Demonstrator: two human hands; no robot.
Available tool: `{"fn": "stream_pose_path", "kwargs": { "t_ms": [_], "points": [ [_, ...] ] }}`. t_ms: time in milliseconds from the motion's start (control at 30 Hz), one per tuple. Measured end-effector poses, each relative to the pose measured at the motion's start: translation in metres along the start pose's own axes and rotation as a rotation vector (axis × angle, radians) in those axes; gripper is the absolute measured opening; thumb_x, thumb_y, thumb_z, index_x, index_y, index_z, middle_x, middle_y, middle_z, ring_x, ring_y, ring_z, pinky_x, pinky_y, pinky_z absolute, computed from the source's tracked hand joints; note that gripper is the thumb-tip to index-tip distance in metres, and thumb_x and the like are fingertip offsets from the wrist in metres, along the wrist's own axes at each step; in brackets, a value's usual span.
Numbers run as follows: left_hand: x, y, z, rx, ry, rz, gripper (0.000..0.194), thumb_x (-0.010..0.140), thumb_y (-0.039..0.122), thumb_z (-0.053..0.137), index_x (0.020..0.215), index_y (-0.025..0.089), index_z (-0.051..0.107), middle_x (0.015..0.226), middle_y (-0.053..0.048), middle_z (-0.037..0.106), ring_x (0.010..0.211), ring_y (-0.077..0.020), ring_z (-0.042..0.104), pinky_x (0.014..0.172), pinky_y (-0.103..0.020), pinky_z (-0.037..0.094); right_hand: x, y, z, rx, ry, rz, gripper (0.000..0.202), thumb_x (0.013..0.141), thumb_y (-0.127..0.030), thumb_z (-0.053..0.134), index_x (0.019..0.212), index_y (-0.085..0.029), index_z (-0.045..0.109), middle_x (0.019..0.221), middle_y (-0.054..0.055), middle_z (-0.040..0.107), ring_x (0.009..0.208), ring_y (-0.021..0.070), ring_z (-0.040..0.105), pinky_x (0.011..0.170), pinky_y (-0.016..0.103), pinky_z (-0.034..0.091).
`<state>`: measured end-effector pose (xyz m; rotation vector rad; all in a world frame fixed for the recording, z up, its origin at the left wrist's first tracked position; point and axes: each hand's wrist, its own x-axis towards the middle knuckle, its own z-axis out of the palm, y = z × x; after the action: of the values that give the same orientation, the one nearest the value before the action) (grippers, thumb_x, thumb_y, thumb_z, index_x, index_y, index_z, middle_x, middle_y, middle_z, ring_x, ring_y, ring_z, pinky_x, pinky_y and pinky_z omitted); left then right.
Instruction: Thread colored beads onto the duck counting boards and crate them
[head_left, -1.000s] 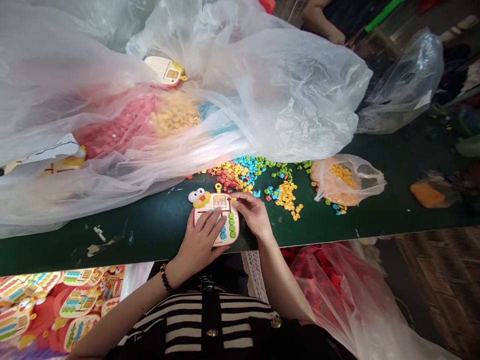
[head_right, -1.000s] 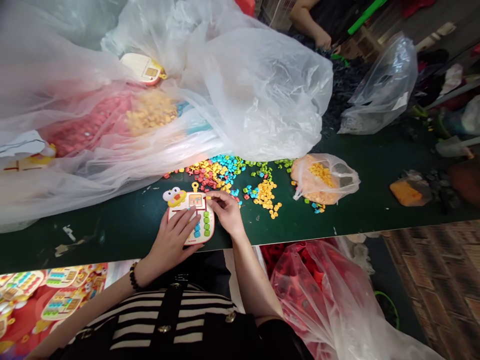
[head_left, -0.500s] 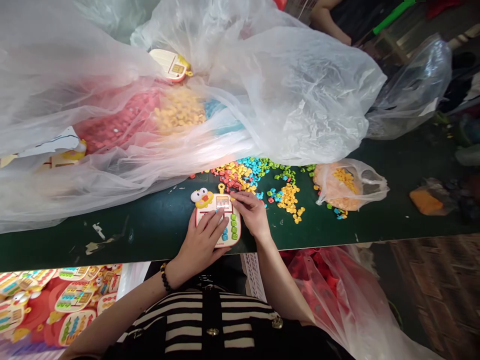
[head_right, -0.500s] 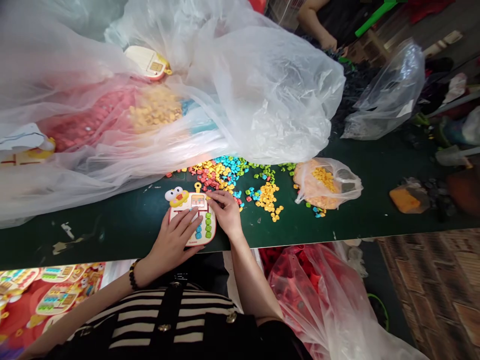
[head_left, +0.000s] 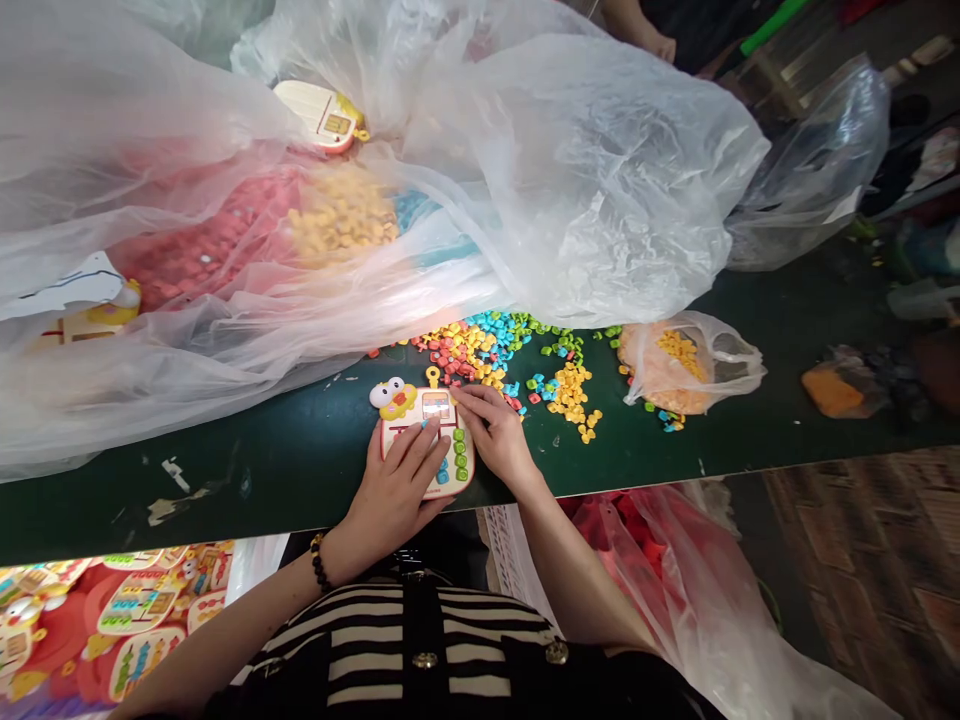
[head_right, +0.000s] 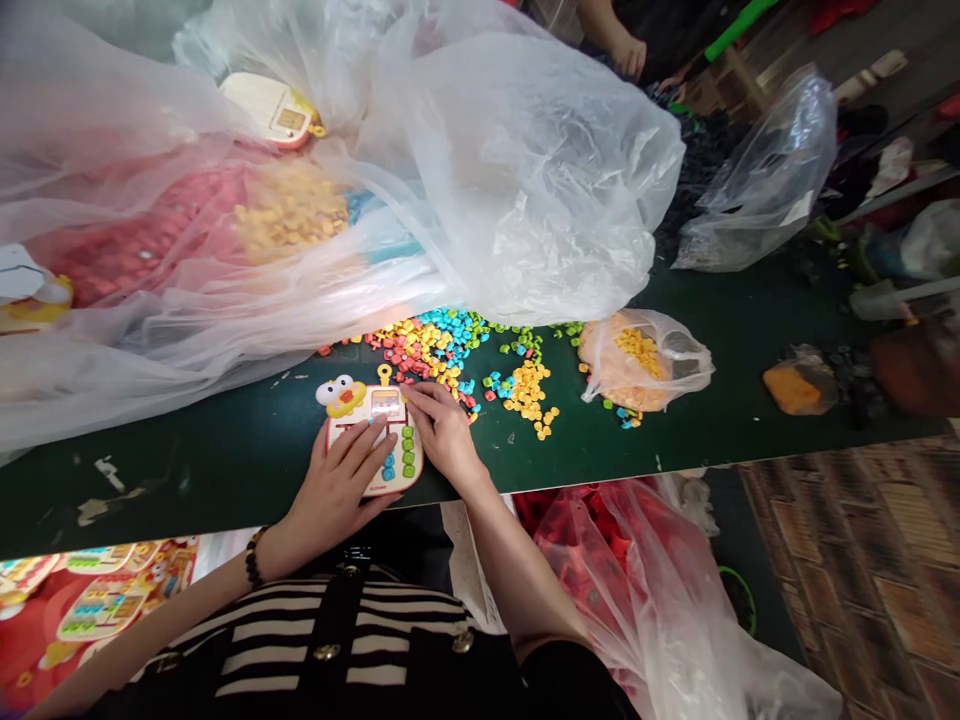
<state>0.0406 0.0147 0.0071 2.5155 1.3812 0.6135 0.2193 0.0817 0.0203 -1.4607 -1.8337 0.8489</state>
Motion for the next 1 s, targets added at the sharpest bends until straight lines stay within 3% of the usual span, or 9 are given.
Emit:
{"fn": "stream_pose_path", "kwargs": {
  "t_ms": [167, 400, 500, 633, 767, 1000],
  "points": [
    [0.0, 0.0, 0.001, 0.013, 0.003, 0.012, 0.055, 0.089, 0.048, 0.051, 0.135, 0.017, 0.049, 0.144, -0.013, 0.047, 0.131, -0.0293, 0.041, 0.115, -0.057, 0.015, 0.008, 0.006, -0.001, 0.137, 0.003, 0.105, 0.022, 0.088, -0.029, 0.058, 0.101, -0.028, 0.075, 0.103, 0.005, 0.069, 0.098, 0.0183, 0.064, 0.09, 0.033, 0.05],
    [-0.001, -0.001, 0.002, 0.043, 0.015, 0.02, 0.057, 0.089, 0.05, 0.051, 0.135, 0.018, 0.049, 0.146, -0.012, 0.045, 0.131, -0.0299, 0.041, 0.115, -0.057, 0.014, 0.027, 0.001, -0.013, 0.265, -0.151, 0.317, 0.015, 0.075, -0.026, 0.068, 0.088, -0.024, 0.075, 0.093, 0.003, 0.072, 0.088, 0.0174, 0.065, 0.084, 0.033, 0.05],
    [-0.001, -0.001, 0.003, 0.053, -0.001, 0.02, 0.059, 0.088, 0.051, 0.052, 0.137, 0.02, 0.048, 0.146, -0.013, 0.045, 0.131, -0.0307, 0.041, 0.115, -0.057, 0.014, 0.039, -0.004, -0.019, 0.317, -0.26, 0.45, 0.016, 0.07, -0.023, 0.069, 0.085, -0.02, 0.072, 0.084, 0.001, 0.072, 0.075, 0.0139, 0.063, 0.07, 0.027, 0.051],
    [-0.001, -0.001, 0.004, 0.052, -0.015, 0.021, 0.06, 0.088, 0.051, 0.051, 0.138, 0.018, 0.046, 0.145, -0.014, 0.045, 0.131, -0.0308, 0.042, 0.115, -0.057, 0.012, 0.061, -0.01, -0.024, 0.277, -0.402, 0.613, 0.017, 0.06, -0.017, 0.075, 0.074, -0.017, 0.066, 0.064, -0.001, 0.067, 0.057, 0.0096, 0.057, 0.049, 0.019, 0.044],
    [-0.001, -0.003, 0.002, 0.025, -0.027, 0.02, 0.059, 0.089, 0.05, 0.051, 0.138, 0.018, 0.046, 0.145, -0.014, 0.046, 0.129, -0.0311, 0.043, 0.114, -0.058, 0.011, 0.072, -0.007, -0.023, 0.247, -0.473, 0.586, 0.02, 0.055, -0.014, 0.079, 0.064, -0.017, 0.061, 0.053, -0.003, 0.063, 0.047, 0.0086, 0.053, 0.046, 0.02, 0.044],
    [0.003, -0.002, -0.002, -0.014, -0.027, 0.018, 0.056, 0.089, 0.047, 0.052, 0.135, 0.016, 0.049, 0.143, -0.014, 0.048, 0.128, -0.0302, 0.044, 0.114, -0.056, 0.016, 0.057, 0.0, -0.018, 0.312, -0.318, 0.51, 0.016, 0.058, -0.016, 0.077, 0.066, -0.017, 0.064, 0.057, -0.003, 0.065, 0.055, 0.0103, 0.06, 0.056, 0.023, 0.052]
  ]
}}
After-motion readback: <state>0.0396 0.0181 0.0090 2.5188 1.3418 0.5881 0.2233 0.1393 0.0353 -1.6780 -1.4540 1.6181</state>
